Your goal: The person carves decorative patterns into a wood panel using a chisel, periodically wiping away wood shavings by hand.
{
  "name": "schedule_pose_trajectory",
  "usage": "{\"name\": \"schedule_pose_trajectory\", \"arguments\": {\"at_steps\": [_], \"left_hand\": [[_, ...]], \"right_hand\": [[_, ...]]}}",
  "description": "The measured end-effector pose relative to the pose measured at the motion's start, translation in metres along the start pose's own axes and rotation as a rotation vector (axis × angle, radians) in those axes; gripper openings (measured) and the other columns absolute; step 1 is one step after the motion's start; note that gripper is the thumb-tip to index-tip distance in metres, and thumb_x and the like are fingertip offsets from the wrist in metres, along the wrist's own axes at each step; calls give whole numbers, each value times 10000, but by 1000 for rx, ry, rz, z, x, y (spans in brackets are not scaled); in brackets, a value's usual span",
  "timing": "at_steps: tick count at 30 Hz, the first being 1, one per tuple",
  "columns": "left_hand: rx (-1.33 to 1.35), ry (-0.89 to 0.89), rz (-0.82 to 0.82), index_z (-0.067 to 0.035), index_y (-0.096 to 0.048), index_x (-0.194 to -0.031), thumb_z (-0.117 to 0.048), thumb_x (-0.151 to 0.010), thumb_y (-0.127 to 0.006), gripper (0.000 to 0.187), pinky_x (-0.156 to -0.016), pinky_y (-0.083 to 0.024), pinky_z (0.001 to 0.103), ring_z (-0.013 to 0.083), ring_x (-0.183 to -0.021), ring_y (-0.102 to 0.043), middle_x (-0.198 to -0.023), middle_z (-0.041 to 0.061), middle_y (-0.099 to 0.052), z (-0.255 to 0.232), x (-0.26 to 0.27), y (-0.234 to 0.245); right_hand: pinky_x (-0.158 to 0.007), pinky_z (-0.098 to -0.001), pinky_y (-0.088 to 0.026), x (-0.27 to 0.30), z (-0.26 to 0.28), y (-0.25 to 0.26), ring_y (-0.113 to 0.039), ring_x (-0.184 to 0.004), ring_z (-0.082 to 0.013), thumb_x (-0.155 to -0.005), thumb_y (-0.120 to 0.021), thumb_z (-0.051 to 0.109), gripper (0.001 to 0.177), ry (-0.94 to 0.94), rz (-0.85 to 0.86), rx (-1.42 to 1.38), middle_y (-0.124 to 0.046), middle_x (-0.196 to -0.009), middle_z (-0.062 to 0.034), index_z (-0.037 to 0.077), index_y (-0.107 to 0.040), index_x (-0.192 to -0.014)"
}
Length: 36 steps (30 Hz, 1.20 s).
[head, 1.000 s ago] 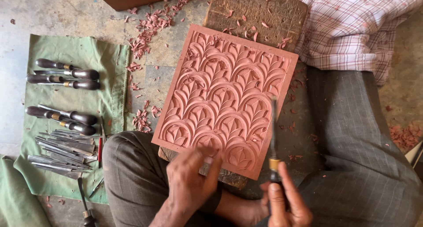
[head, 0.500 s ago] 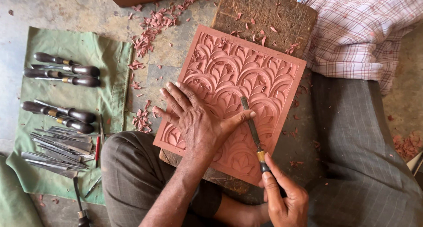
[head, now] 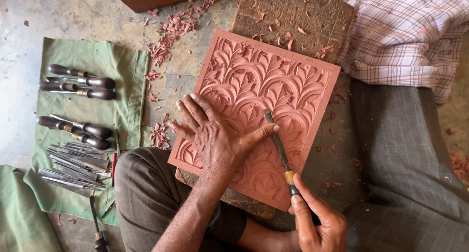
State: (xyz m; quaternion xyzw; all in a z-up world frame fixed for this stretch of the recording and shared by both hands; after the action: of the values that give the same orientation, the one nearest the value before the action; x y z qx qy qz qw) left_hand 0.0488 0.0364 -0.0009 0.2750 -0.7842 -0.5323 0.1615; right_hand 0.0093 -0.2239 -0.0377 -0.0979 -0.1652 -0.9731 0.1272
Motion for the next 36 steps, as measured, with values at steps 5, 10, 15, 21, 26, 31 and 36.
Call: {"name": "schedule_pose_trajectory", "arguments": {"at_steps": [5, 10, 15, 21, 26, 31, 36], "left_hand": [[-1, -4, -3, 213, 46, -1500, -935, -573, -710, 1658, -1111, 187, 720, 556, -1506, 117, -1568, 481, 26, 0, 1, 0], [-35, -27, -46, 222, 26, -1505, -941, -591, -706, 1650, -1114, 176, 724, 561, -1508, 92, -1571, 486, -1, -2, 1, 1], [-40, -17, -72, 222, -1, -1504, -950, -568, -697, 1653, -1128, 161, 716, 558, -1512, 54, -1568, 480, -42, -2, 1, 4], [-57, 11, -83, 229, -37, -1498, -948, -583, -687, 1627, -1151, 140, 695, 539, -1522, 21, -1575, 465, -81, -1, 0, 2], [-52, 20, -77, 236, -52, -1497, -940, -613, -684, 1602, -1142, 137, 689, 556, -1510, 33, -1568, 477, -68, 0, -1, 2], [-43, 60, -61, 210, -57, -1524, -946, -656, -652, 1563, -1185, 134, 685, 528, -1552, 25, -1604, 441, -80, 0, 0, 0], [-68, 2, -87, 216, -17, -1507, -949, -576, -686, 1635, -1143, 141, 692, 541, -1515, 43, -1577, 462, -50, -3, 1, 4]], "right_hand": [[-655, -266, -601, 0, 9, 2, -726, -688, -107, -885, -671, 45, 420, 84, 21, -34, -828, -1057, -136, 90, -694, -1302], [-653, -274, -613, -5, 12, 2, -749, -692, -116, -880, -689, 49, 418, 62, 24, 12, -839, -973, -132, 103, -707, -1294], [-649, -272, -624, -10, 19, 2, -775, -723, -118, -879, -698, 62, 407, 31, 33, 44, -833, -979, -132, 106, -717, -1282], [-653, -259, -616, -16, 39, 3, -775, -738, -107, -884, -696, 62, 402, 127, 25, 49, -834, -1037, -111, 96, -711, -1284], [-722, -255, -612, -19, 59, 3, -790, -850, -116, -898, -668, 56, 401, 215, 35, 34, -817, -1127, -102, 81, -699, -1297], [-802, -270, -593, -20, 63, 3, -778, -983, -131, -925, -664, 63, 385, 314, 43, 58, -792, -1170, -125, 59, -686, -1310], [-591, -270, -584, -16, 33, 11, -764, -655, -113, -872, -697, 88, 421, 60, 40, 55, -780, -804, -101, 146, -726, -1288]]}}
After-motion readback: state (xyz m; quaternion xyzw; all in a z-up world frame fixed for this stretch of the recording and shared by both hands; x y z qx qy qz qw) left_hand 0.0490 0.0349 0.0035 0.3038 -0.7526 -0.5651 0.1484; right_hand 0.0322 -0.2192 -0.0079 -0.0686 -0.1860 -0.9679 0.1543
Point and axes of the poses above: each hand's wrist, its own x-axis away from the middle knuckle, its own y-axis out of the back of the hand, z = x × y, the point moved 6 cm from there along -x, towards the middle knuckle
